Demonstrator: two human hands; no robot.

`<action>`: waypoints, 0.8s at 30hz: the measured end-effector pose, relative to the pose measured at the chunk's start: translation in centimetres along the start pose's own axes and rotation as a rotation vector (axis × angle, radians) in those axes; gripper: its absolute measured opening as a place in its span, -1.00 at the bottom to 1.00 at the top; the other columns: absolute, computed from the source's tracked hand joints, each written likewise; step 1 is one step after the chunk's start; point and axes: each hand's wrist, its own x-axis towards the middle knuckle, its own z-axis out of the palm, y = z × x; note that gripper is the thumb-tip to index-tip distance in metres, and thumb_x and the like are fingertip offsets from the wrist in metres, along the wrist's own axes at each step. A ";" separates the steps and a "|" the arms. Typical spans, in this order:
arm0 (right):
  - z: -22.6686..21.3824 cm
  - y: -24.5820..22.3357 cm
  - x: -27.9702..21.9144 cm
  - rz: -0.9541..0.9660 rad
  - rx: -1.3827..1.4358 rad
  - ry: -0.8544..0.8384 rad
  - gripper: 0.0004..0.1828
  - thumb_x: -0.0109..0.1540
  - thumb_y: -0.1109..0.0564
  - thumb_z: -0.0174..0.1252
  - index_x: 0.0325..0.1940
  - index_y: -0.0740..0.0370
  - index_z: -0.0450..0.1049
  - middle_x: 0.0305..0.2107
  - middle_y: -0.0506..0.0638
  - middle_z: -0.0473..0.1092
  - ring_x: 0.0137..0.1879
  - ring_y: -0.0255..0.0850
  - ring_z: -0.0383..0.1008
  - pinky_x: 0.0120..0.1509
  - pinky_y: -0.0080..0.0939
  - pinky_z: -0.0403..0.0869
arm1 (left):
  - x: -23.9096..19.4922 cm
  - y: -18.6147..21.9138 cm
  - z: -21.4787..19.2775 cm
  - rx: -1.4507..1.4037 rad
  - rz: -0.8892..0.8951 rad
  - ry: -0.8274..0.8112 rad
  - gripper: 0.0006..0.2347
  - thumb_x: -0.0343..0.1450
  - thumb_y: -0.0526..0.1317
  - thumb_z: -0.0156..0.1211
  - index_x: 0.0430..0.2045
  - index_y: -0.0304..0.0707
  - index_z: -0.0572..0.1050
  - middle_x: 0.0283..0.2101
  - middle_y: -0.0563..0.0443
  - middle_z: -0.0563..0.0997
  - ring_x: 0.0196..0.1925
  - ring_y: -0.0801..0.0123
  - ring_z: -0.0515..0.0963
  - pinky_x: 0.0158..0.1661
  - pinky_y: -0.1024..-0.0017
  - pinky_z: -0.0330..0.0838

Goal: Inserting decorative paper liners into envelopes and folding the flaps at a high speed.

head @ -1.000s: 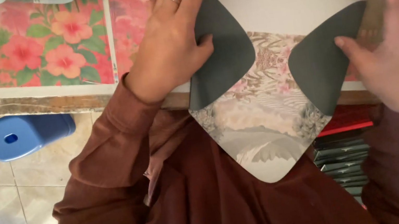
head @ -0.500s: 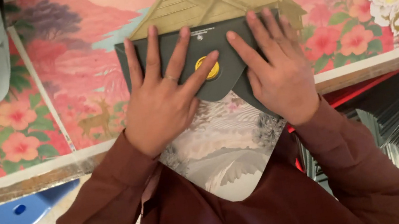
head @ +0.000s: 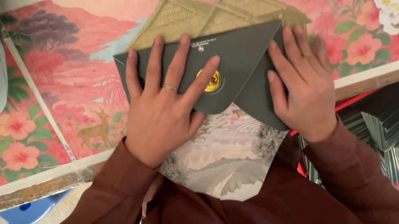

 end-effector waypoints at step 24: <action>-0.8 -3.3 -0.4 -0.161 0.039 -0.102 -0.60 0.33 0.01 0.05 0.21 0.21 0.38 0.17 0.14 0.25 0.36 0.23 0.12 0.40 0.34 0.13 | -1.8 1.3 0.5 -0.087 0.040 -0.057 -0.35 0.45 0.27 0.11 0.33 -0.05 0.11 0.36 -0.28 -0.01 0.39 -0.28 -0.03 0.22 -0.43 -0.14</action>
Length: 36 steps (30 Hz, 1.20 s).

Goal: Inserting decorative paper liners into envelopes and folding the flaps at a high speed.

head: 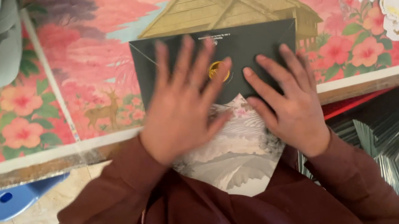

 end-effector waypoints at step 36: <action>-1.1 9.8 17.7 -0.383 -0.225 0.428 -0.82 0.22 0.48 0.13 -0.14 0.41 0.55 -0.28 0.20 0.50 -0.15 0.06 0.51 0.11 0.03 0.48 | -16.5 -27.3 -14.8 -0.644 -0.672 0.918 -0.72 0.61 -0.44 0.03 0.06 -0.10 0.12 0.01 -0.09 0.22 -0.08 0.28 0.25 -0.13 0.44 0.16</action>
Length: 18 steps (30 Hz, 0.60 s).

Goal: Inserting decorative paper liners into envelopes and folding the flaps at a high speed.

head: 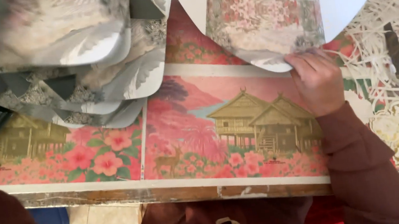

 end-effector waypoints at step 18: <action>-14.6 -12.3 -5.0 0.023 0.646 -0.553 -0.86 0.14 0.06 0.19 -0.31 0.16 0.49 -0.45 -0.03 0.47 -0.34 -0.10 0.46 -0.16 -0.14 0.46 | -15.4 15.2 20.1 0.054 0.282 -0.612 -0.91 0.39 -0.29 0.06 -0.30 -0.25 0.45 0.04 -0.17 0.52 -0.03 0.16 0.53 0.00 0.31 0.32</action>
